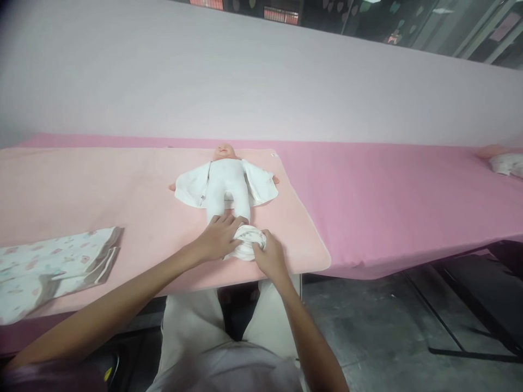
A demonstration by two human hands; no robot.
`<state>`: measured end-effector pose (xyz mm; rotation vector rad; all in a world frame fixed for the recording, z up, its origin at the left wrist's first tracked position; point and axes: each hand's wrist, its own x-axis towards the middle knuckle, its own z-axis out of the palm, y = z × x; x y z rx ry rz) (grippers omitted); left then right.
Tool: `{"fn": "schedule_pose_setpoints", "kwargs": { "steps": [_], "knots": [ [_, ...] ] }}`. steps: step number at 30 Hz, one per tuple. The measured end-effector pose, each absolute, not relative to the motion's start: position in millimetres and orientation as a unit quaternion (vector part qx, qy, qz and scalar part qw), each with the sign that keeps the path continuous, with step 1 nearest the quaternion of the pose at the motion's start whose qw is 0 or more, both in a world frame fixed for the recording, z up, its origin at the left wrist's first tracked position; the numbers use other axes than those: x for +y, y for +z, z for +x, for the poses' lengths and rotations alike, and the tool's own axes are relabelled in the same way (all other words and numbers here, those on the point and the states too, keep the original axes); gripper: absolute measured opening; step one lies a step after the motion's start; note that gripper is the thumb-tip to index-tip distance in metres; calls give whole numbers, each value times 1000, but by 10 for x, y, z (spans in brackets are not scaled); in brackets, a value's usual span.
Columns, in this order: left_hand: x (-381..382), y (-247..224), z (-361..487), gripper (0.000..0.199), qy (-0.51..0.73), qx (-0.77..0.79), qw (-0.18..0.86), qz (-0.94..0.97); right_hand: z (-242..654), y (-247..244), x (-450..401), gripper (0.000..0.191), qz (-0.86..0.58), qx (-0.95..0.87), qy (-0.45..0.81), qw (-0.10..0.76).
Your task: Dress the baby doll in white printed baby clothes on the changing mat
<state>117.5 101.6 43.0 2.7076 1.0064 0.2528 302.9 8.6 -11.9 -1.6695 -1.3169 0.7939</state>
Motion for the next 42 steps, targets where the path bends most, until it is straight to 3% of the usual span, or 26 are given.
{"fn": "schedule_pose_setpoints", "kwargs": {
  "steps": [5, 10, 16, 20, 24, 29, 32, 36, 42],
  "knots": [
    [1110, 557, 1007, 25, 181, 342, 323, 864, 3128, 23, 261, 25, -540, -560, 430, 458],
    [1155, 535, 881, 27, 220, 322, 408, 826, 3181, 138, 426, 32, -508, -644, 413, 396],
    [1180, 456, 890, 30, 240, 328, 375, 833, 3282, 121, 655, 26, -518, -678, 317, 413],
    [1248, 424, 815, 32, 238, 333, 253, 877, 3540, 196, 832, 42, -441, -674, 457, 377],
    [1309, 414, 762, 33, 212, 338, 172, 901, 3678, 461, 1006, 38, -404, -680, 536, 295],
    [1308, 491, 783, 38, 193, 328, 201, 902, 3394, 745, 1203, 33, -431, -787, 368, 244],
    [1291, 546, 682, 50, 203, 330, 257, 885, 3283, 752, 1329, 34, -411, -777, 416, 233],
    [1326, 542, 503, 38, 244, 339, 332, 846, 3269, 690, 1484, 38, -426, -753, 435, 249],
    [1454, 401, 489, 35, 278, 407, 397, 774, 3122, 514, 1573, 38, -531, -701, 353, 318]
  ]
}}
